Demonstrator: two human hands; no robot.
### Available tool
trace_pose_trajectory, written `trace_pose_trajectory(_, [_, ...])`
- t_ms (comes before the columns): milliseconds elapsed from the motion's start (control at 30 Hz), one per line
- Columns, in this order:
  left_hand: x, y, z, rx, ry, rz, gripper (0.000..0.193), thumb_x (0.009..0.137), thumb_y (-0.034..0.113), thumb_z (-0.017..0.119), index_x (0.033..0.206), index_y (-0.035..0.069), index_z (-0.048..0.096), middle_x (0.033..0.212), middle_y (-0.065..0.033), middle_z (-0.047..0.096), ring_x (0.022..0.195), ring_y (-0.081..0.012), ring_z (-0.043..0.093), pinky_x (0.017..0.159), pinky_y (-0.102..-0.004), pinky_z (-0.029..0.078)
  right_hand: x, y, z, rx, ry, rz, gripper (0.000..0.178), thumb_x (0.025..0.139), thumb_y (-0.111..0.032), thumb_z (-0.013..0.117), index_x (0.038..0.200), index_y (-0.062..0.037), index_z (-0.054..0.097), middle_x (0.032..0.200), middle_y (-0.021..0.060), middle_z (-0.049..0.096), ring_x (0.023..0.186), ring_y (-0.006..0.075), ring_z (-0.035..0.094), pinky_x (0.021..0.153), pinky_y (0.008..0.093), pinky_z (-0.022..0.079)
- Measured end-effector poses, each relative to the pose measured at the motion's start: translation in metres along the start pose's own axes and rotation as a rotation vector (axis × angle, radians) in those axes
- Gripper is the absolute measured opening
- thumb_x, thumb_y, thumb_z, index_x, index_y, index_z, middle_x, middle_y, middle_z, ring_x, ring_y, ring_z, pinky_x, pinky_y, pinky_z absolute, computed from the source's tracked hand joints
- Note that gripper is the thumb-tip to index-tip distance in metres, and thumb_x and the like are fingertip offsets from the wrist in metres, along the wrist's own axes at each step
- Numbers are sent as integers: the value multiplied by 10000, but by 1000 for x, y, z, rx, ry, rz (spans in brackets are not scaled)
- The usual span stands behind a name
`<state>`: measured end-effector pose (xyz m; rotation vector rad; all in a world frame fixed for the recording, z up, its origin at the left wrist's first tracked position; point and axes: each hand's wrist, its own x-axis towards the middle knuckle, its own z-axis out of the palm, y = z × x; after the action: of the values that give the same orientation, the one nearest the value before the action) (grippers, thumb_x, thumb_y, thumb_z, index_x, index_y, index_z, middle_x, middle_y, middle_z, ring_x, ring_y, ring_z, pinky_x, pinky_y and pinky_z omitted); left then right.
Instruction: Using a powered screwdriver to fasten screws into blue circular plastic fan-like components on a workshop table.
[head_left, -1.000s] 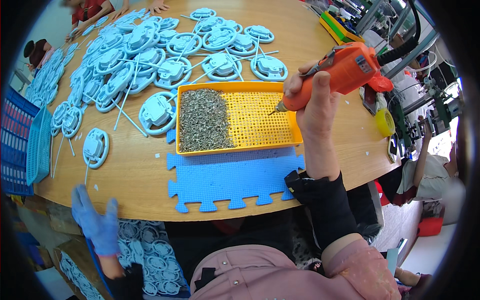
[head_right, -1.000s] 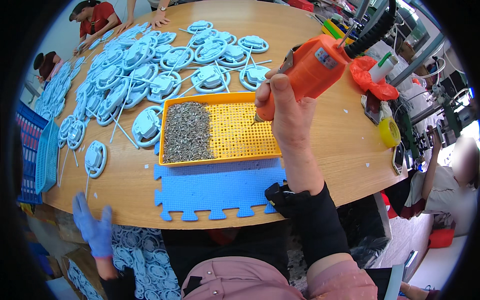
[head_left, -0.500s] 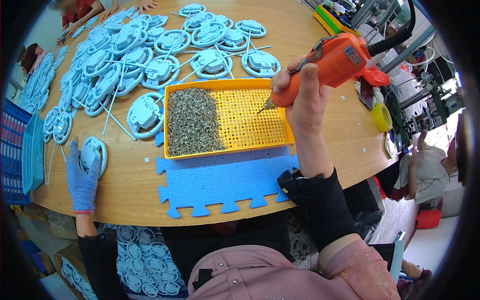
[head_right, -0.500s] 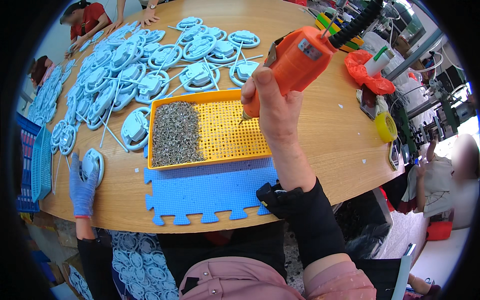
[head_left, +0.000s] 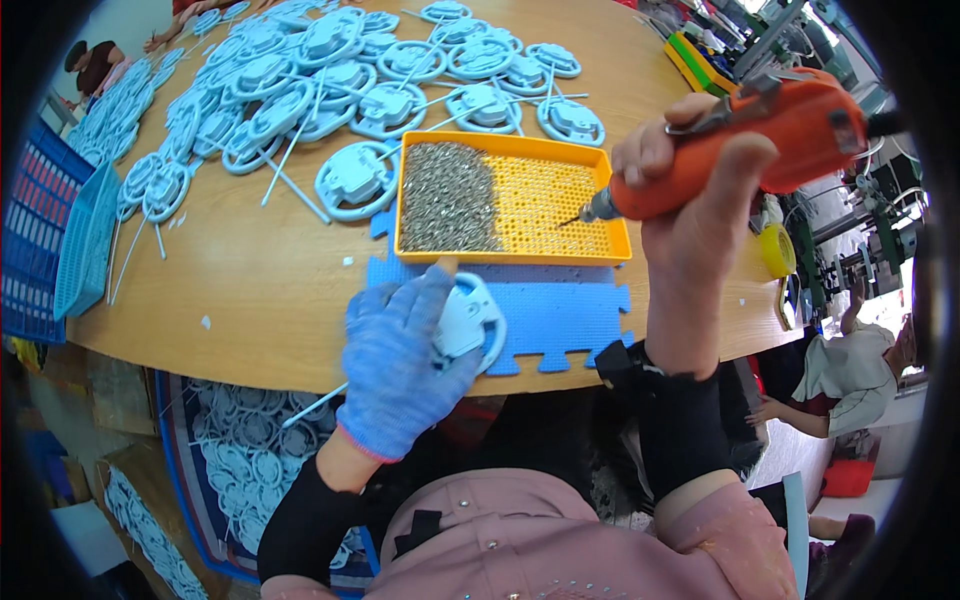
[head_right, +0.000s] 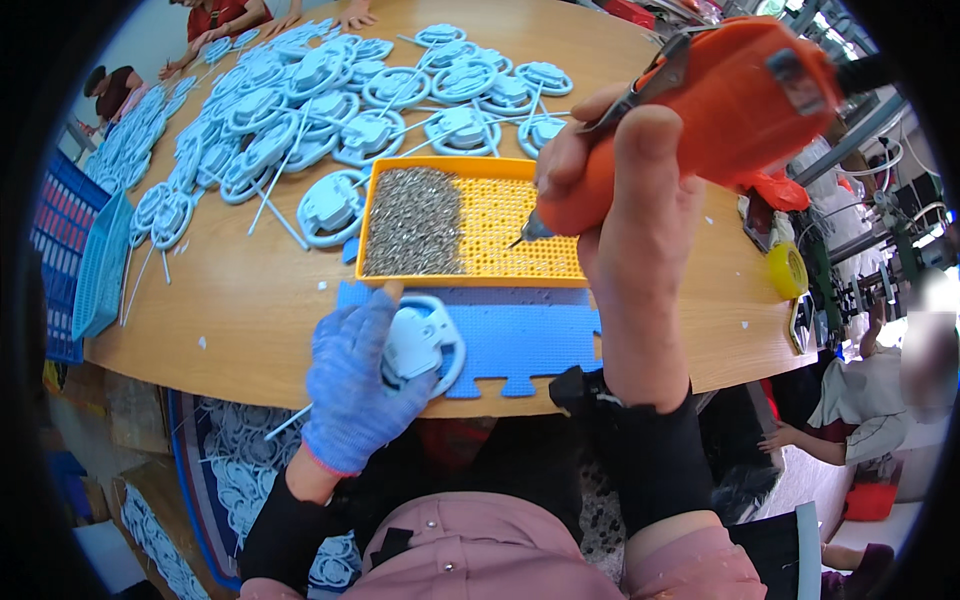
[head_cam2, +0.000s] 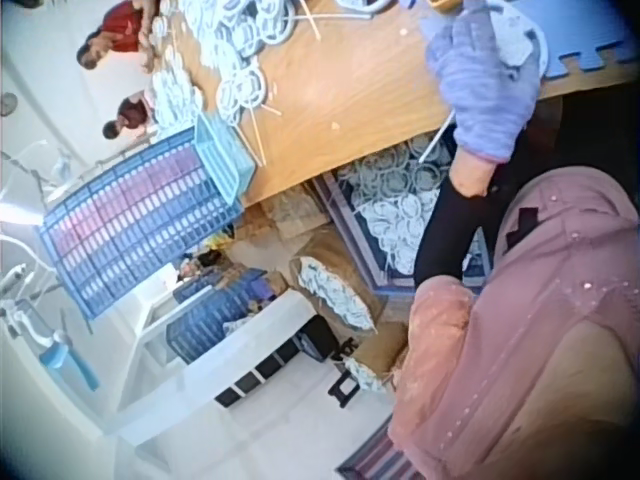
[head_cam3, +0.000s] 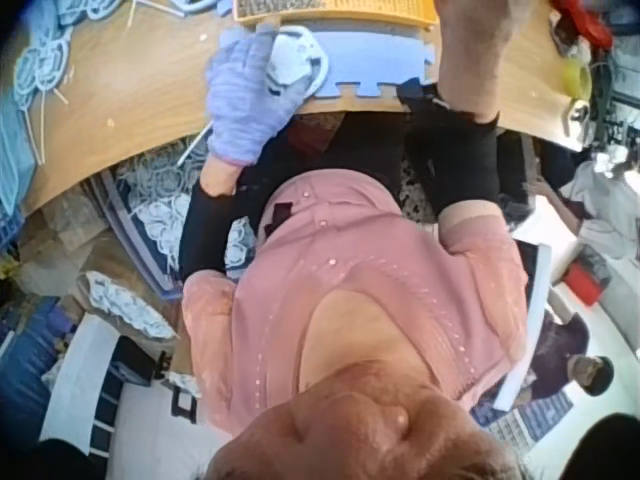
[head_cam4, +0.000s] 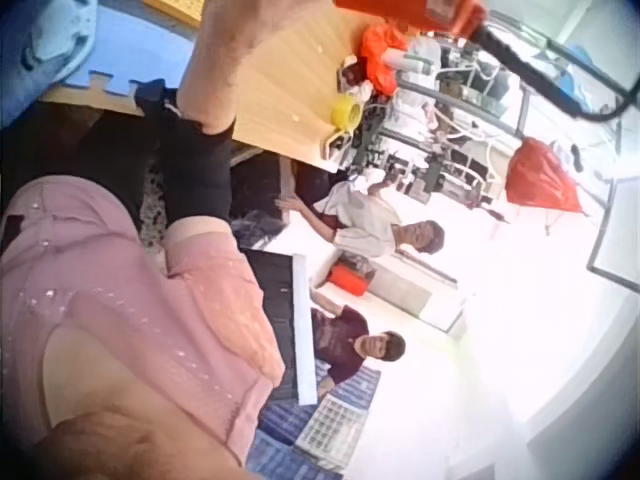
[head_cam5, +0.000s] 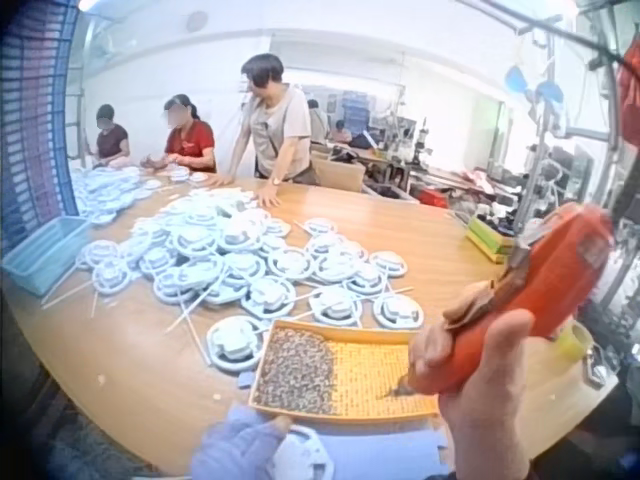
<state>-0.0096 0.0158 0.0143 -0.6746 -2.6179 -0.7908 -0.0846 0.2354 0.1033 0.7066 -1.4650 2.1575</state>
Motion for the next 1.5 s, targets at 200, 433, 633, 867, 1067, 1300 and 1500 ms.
trace_pose_trajectory(200, [0,-5,-2,-46,7,-41,794,617,266,786,1296,2,469,1049,-198,576,939,-363,550,825,-436,412,-43,-1,52,-145,-201,291,712,739,-719,576,949,-47,474,616,41,510,538,152,503,503,275,431])
trace_pose_trajectory(433, [6,3,-1,-108,2,-31,733,628,271,787,1255,15,508,1024,-166,593,907,-347,557,815,-426,406,-49,5,58,-138,-168,336,653,761,-655,626,927,-46,459,609,44,511,535,148,511,494,260,429])
trace_pose_trajectory(633, [1,-8,3,-112,-7,-76,680,665,272,745,1266,52,519,1049,-114,608,976,-313,538,852,-455,372,-52,24,66,-145,-151,294,603,777,-611,649,905,-57,447,618,39,511,515,128,487,468,250,401])
trace_pose_trajectory(867, [9,-1,2,-104,-71,-80,660,682,313,731,1258,68,523,1065,-102,608,1001,-322,531,864,-469,365,-47,22,64,-24,-238,340,563,794,-576,654,913,-67,446,605,24,489,506,120,473,460,254,383])
trace_pose_trajectory(1067, [-19,5,-32,-8,-46,-63,677,606,242,775,1209,61,527,955,-95,611,900,-299,559,838,-435,391,-42,17,39,126,-182,258,583,801,-608,616,948,-63,472,614,26,508,518,133,508,476,263,424])
trace_pose_trajectory(1300, [-74,-42,-112,287,-292,-212,840,591,181,774,1347,36,438,1161,-203,528,1069,-372,497,944,-427,414,-7,12,-40,10,50,50,448,886,-431,615,1016,-18,498,671,47,535,581,143,534,518,247,434])
trace_pose_trajectory(1500, [41,-93,-58,201,-152,5,739,684,141,732,1348,30,426,1261,-211,490,1153,-365,480,998,-413,385,-6,24,-65,-186,161,101,488,836,-510,643,965,-61,504,680,50,546,597,147,509,594,306,421])
